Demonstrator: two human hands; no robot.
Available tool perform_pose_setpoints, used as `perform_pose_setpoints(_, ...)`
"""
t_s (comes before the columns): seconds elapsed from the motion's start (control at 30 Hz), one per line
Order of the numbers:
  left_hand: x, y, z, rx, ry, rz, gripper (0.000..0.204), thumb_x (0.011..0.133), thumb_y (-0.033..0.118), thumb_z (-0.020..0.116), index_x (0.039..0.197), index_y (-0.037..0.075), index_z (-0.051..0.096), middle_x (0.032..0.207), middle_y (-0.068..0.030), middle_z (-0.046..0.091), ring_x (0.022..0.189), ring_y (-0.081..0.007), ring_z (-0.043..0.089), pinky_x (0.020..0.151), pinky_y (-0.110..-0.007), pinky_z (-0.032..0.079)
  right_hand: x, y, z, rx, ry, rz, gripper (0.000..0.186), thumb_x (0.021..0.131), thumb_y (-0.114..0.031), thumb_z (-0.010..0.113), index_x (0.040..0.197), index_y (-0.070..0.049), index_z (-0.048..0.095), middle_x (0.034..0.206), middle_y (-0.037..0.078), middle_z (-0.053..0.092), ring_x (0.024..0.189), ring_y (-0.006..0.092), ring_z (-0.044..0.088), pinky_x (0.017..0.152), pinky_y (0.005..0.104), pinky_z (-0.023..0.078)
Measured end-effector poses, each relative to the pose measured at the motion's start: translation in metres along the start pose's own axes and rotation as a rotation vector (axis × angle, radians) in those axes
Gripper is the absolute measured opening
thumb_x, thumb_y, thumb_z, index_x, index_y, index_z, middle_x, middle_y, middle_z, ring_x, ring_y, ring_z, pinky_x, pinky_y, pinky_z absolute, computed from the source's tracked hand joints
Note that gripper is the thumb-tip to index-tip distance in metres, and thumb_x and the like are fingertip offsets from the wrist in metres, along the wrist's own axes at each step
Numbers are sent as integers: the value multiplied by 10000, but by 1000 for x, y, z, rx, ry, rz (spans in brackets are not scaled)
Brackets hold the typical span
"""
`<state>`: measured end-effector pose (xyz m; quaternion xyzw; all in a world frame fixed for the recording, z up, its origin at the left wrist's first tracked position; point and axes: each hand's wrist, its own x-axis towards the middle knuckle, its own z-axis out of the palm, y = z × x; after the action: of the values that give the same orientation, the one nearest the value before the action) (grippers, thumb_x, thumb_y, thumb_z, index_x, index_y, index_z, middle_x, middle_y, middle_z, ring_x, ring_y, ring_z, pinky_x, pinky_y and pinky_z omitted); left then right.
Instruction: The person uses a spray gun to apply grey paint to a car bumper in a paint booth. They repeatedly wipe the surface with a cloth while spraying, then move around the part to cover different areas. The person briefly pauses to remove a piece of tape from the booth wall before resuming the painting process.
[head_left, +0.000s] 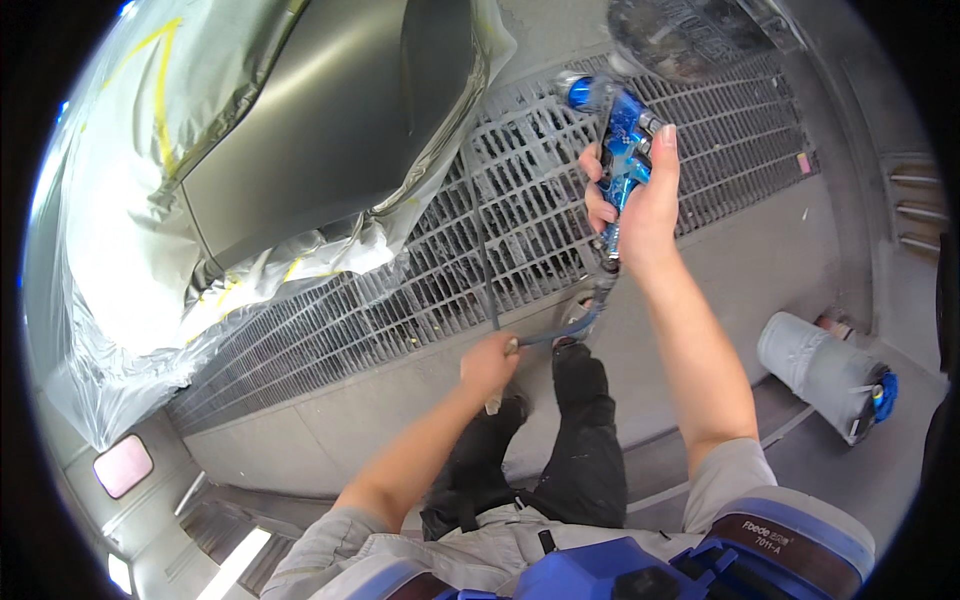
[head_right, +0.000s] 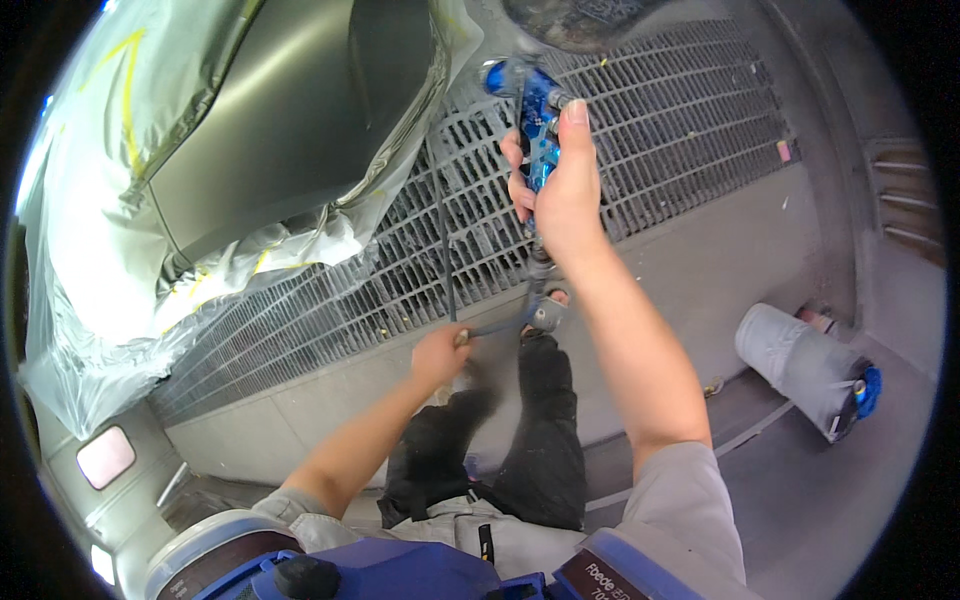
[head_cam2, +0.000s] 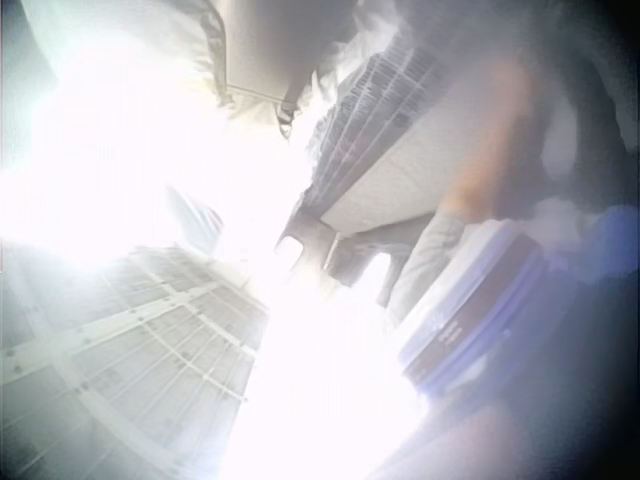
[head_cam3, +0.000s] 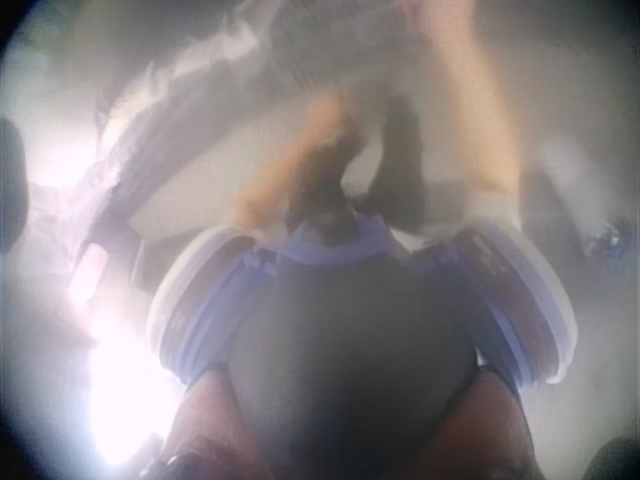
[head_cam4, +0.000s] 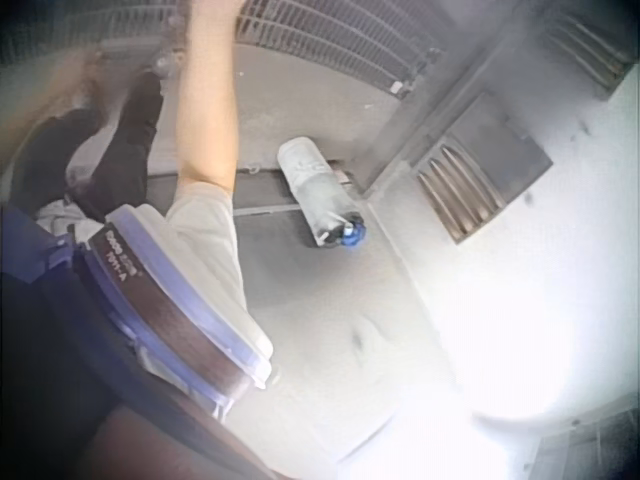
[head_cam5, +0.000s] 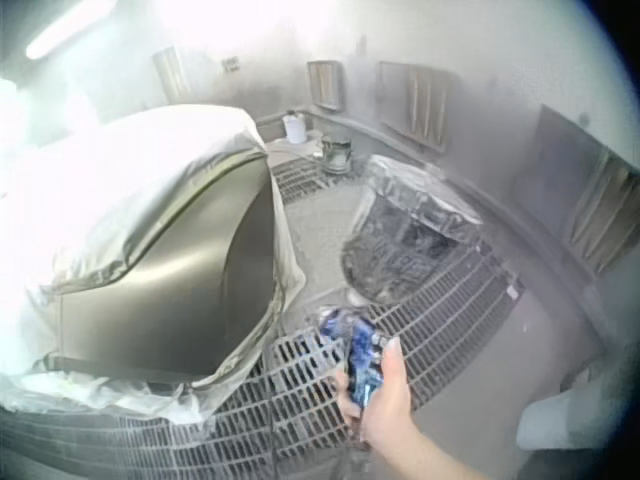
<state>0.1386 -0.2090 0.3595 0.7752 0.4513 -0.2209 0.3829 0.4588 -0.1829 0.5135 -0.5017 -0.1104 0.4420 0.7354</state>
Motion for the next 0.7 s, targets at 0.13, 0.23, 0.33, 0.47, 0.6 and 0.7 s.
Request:
perform_pose_setpoints(0.13, -7, 27, -28, -129, 7, 130, 383, 884, 261, 728, 1267, 245, 733, 1270, -104, 739, 1128, -364, 699, 935, -470, 571, -21, -42, 35, 40, -48, 101, 671, 1116, -644, 268, 965, -65, 572, 787, 14, 578, 440, 85, 426, 395, 263, 340)
perform_pose_setpoints(0.23, -19, 63, -39, -92, 13, 210, 386, 879, 260, 732, 1265, 247, 733, 1295, -93, 733, 1136, -359, 700, 939, -459, 572, -30, -73, 52, 113, -381, 359, 712, 1100, -686, 255, 966, -65, 577, 754, 14, 577, 423, 89, 416, 387, 270, 344)
perform_pose_setpoints(0.33, -28, 108, -51, -92, 22, 153, 375, 877, 268, 745, 1251, 237, 741, 1297, -72, 733, 1136, -354, 698, 937, -453, 572, -1, -106, 55, 42, -465, 466, 821, 1043, -781, 225, 971, -54, 600, 760, 5, 586, 407, 88, 400, 378, 267, 364)
perform_pose_setpoints(0.47, -17, 157, -76, -119, 26, 105, 347, 894, 287, 752, 1237, 234, 752, 1277, -51, 738, 1143, -339, 694, 934, -446, 570, 45, -158, 47, -82, -280, 315, 812, 1054, -766, 212, 901, -63, 587, 746, -1, 577, 419, 86, 397, 382, 270, 359)
perform_pose_setpoints(0.6, -4, 179, -99, -195, 56, 128, 323, 909, 304, 753, 1225, 234, 758, 1260, -41, 742, 1114, -336, 701, 916, -450, 572, 71, -185, 66, -266, -37, 164, 759, 1069, -742, 241, 911, -82, 579, 767, 11, 581, 447, 100, 398, 412, 290, 351)
perform_pose_setpoints(0.7, 3, 187, -114, -239, 131, 204, 300, 902, 304, 762, 1194, 239, 769, 1209, -39, 746, 1066, -320, 713, 878, -434, 583, 84, -195, 93, -234, -199, 310, 760, 1071, -742, 229, 955, -80, 584, 764, 21, 576, 434, 103, 396, 405, 293, 351)
